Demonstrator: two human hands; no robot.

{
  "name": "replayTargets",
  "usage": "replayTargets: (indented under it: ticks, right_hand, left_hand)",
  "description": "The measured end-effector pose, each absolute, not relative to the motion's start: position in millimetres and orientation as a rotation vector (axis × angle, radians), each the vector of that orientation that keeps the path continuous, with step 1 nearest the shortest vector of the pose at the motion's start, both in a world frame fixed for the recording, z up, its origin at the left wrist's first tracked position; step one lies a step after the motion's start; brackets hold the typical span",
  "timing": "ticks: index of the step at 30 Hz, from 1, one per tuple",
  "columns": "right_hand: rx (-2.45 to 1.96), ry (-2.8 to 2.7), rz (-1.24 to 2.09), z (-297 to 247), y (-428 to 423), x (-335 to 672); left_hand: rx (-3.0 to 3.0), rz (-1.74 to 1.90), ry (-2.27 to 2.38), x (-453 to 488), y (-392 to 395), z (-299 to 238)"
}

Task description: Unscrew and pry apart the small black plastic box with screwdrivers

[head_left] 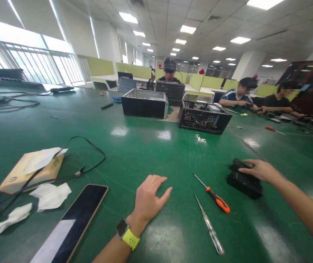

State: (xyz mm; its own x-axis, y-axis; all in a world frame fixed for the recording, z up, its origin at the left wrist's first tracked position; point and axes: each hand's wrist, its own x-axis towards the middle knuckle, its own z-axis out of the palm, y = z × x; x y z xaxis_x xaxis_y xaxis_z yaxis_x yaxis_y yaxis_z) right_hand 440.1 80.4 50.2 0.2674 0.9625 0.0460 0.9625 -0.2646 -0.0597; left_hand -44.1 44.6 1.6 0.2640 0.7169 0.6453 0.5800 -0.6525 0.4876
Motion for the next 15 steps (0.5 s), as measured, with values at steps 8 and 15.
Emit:
replayTargets:
  ticks: [8,15]
  right_hand:
    - [-2.682,-1.832,0.388,67,80,451]
    - [-2.743,-1.782,0.431,60,86,451]
  left_hand:
    - [2.367,1.340,1.226,-43,45,1]
    - [2.367,1.335,1.239,-42,44,3]
